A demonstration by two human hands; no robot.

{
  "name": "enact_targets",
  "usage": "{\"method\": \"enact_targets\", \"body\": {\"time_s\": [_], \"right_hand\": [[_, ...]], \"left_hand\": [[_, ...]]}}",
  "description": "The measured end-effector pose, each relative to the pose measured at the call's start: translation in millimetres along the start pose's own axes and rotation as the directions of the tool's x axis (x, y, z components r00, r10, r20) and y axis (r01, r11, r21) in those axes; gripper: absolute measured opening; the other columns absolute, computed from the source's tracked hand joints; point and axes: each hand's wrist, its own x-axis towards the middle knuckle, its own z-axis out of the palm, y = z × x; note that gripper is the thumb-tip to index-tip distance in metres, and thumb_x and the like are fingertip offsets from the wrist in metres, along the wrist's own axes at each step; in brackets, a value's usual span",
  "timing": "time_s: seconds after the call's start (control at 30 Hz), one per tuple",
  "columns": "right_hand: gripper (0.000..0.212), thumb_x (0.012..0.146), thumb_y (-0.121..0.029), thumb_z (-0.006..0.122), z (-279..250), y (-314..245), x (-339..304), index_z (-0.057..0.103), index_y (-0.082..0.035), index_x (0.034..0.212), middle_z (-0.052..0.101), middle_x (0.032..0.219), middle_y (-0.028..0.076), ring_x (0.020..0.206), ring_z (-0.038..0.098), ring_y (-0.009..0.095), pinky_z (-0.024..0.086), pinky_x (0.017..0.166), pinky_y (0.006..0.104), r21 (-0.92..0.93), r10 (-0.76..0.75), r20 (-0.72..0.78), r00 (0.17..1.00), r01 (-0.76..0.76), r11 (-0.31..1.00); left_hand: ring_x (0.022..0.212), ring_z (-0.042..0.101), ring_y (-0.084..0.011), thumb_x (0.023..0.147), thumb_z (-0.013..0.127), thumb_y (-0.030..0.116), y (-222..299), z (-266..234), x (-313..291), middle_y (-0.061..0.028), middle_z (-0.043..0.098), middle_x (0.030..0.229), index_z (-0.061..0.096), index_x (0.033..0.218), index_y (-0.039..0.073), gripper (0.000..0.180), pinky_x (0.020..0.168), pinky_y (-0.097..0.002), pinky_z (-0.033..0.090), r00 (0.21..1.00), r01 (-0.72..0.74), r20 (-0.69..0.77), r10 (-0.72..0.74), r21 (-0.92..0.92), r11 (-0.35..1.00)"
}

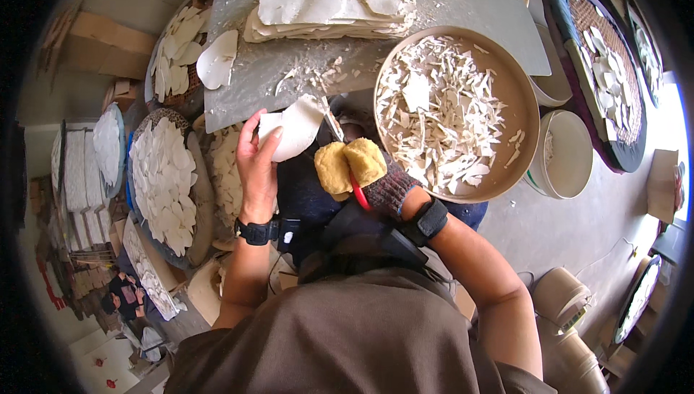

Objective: The person picks up pieces of dried root from a stack, trims the edges using shears, and drops the trimmings into a tray. They repeat this process, occasionally placing the trimmed pieces into a basket.

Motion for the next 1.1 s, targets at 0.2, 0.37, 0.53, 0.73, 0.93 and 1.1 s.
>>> {"method": "enact_targets", "body": {"time_s": [0.2,0.37,0.53,0.73,0.93,1.1], "right_hand": [[0.023,0.088,-0.012,0.05,-4.9,-1.3,-2.3,0.053,0.0,0.107,0.057,0.104,0.009,0.097,0.055,0.016,0.044,0.086,0.0284,-0.063,-0.002,-0.012,1.0,0.002,0.998],[0.028,0.087,-0.021,0.053,9.4,-3.8,-12.9,0.054,0.004,0.1,0.059,0.096,0.012,0.089,0.058,0.018,0.047,0.079,0.0291,0.013,0.227,-0.131,0.965,-0.228,0.974],[0.02,0.08,-0.021,0.055,21.7,-3.6,-22.4,0.057,-0.006,0.094,0.059,0.09,0.013,0.083,0.057,0.028,0.047,0.07,0.0349,-0.674,-0.011,-0.063,0.998,-0.034,0.738],[0.025,0.087,-0.009,0.05,14.5,5.4,2.3,0.049,0.0,0.11,0.055,0.107,0.009,0.101,0.053,0.018,0.042,0.091,0.0298,0.459,0.047,0.062,0.997,-0.071,0.886],[0.025,0.087,-0.013,0.052,15.8,-0.9,-19.9,0.051,0.0,0.109,0.056,0.107,0.01,0.098,0.055,0.016,0.044,0.088,0.0289,0.617,0.065,0.072,0.995,-0.096,0.781],[0.015,0.086,-0.009,0.049,16.8,-27.0,-37.7,0.058,0.0,0.094,0.062,0.09,0.011,0.084,0.06,0.017,0.047,0.076,0.0269,-0.543,-0.084,-0.148,0.985,-0.009,0.84]], "left_hand": [[0.087,0.056,-0.0108,0.078,0.059,-0.001,10.9,-4.3,13.3,-0.0068,0.058,0.098,0.044,0.12,-0.001,0.045,0.078,-0.0237,0.046,0.994,0.039,0.103,-0.044,0.056,0.998],[0.086,0.056,-0.0123,0.076,0.061,-0.004,7.2,-12.8,26.4,-0.0086,0.057,0.097,0.033,0.127,0.001,0.058,0.078,-0.0259,0.047,0.997,-0.073,-0.014,0.073,-0.05,0.996],[0.092,0.057,-0.0173,0.078,0.058,-0.002,4.4,-13.3,29.8,-0.0114,0.056,0.104,0.036,0.121,0.002,0.049,0.079,-0.0303,0.048,0.983,-0.065,-0.174,0.052,-0.067,0.996],[0.094,0.054,-0.0112,0.08,0.055,0.0,20.6,2.9,13.0,-0.0089,0.056,0.106,0.042,0.12,-0.003,0.042,0.083,-0.0241,0.043,0.98,0.023,0.199,-0.029,0.032,0.999],[0.097,0.051,-0.0096,0.08,0.053,-0.001,34.6,11.8,9.0,-0.0072,0.053,0.111,0.044,0.121,-0.003,0.042,0.085,-0.0217,0.041,0.896,0.07,0.408,-0.175,0.261,0.963],[0.098,0.053,-0.0127,0.077,0.056,0.003,54.2,15.1,24.2,-0.0098,0.054,0.109,0.033,0.128,0.001,0.056,0.086,-0.0259,0.042,0.809,0.141,0.491,-0.324,0.373,0.917]]}}
